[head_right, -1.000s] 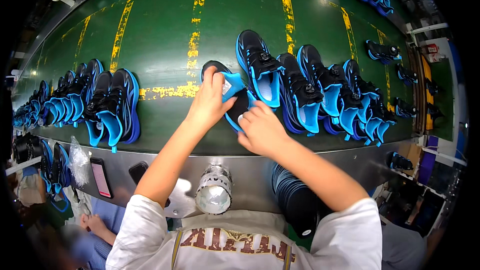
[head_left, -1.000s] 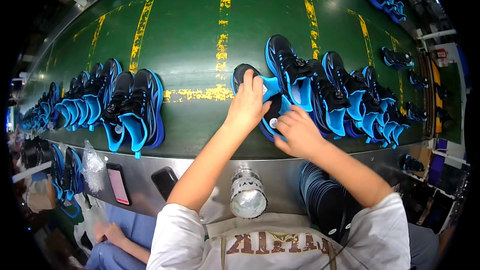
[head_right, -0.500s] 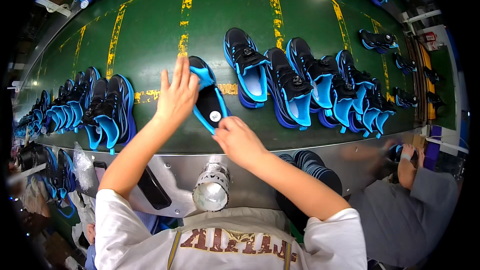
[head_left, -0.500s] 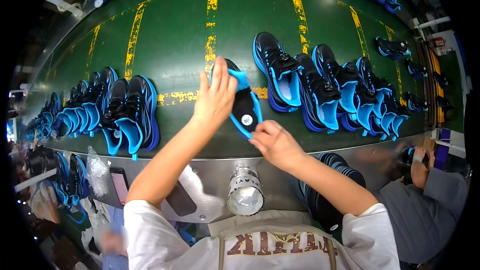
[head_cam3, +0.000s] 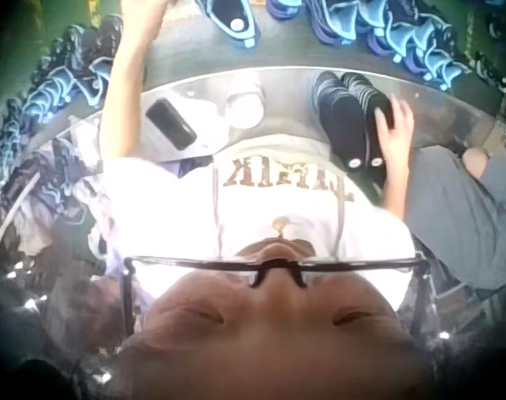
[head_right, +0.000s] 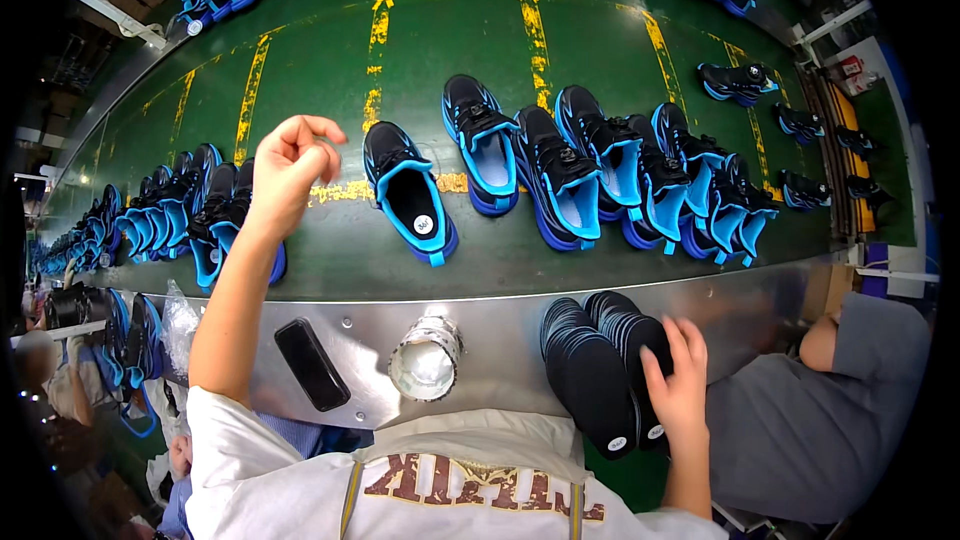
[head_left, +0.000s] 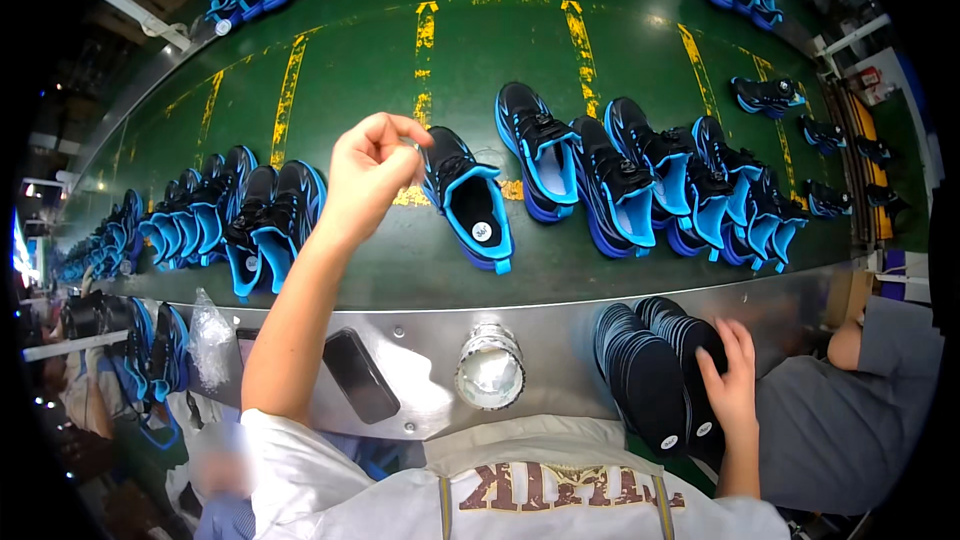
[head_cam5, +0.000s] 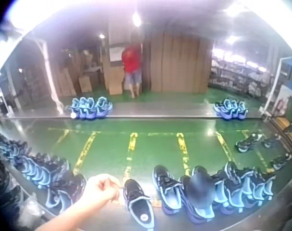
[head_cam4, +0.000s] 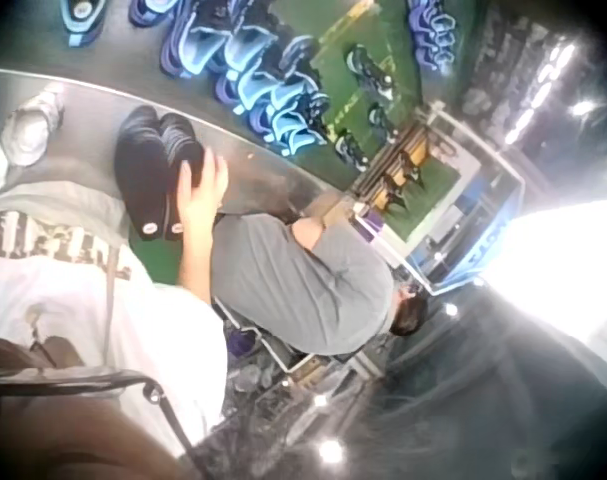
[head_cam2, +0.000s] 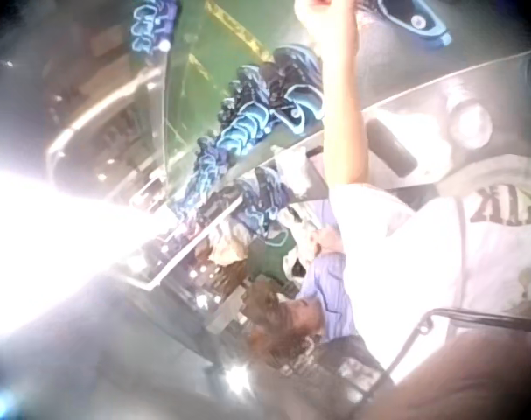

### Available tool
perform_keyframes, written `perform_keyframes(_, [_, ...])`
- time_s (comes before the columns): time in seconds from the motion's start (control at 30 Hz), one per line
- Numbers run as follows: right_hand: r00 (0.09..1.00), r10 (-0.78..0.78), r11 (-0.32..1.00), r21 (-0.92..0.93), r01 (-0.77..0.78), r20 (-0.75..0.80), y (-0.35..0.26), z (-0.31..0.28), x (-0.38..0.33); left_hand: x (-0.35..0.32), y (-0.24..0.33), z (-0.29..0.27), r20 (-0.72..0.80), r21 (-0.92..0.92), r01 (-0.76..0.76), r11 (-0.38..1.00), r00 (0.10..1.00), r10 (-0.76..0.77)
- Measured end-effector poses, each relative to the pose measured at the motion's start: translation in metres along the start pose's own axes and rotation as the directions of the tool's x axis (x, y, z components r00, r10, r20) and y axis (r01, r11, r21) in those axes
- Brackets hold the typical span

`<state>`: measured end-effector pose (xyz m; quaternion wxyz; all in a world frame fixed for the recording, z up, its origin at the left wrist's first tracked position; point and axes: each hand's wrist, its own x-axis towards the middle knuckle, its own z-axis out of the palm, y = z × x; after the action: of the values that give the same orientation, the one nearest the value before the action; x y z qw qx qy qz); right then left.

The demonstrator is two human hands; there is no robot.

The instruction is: The person takes shoe insoles from a storage shelf, carries them to an assembly line table, and inserts the insoles into shoes.

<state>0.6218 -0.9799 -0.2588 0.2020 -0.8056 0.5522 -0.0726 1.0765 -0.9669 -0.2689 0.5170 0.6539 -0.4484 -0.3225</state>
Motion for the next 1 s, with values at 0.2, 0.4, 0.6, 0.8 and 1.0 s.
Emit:
perform_keyframes(0.2, [0.985, 0.166, 0.982, 0.085, -0.170, 0.049, 0.006, -0.003, -0.044, -0.002, -0.018, 0.079, 0.576, 0.778, -0.598, 0.192, 0.558, -0.597])
perform_keyframes(0.4, [0.908, 0.370, 0.922, 0.046, -0.385, 0.194, 0.000, -0.010, -0.068, 0.021, -0.085, 0.100, 0.491, 0.698, -0.713, 0.066, 0.410, -0.769])
perform_keyframes(0.6, [0.961, 0.272, 0.962, -0.007, -0.272, 0.053, 0.021, -0.001, -0.085, 0.013, -0.077, 0.098, 0.630, 0.711, -0.662, 0.240, 0.446, -0.636])
perform_keyframes(0.8, [0.986, 0.165, 0.985, -0.056, -0.163, 0.033, 0.036, -0.031, -0.071, 0.022, -0.026, 0.095, 0.650, 0.744, -0.484, 0.460, 0.367, -0.665])
perform_keyframes(1.0, [0.986, -0.076, 0.956, 0.270, 0.115, -0.149, -0.008, -0.051, 0.046, 0.032, -0.054, 0.137, 0.060, 0.644, -0.273, 0.715, 0.949, 0.308])
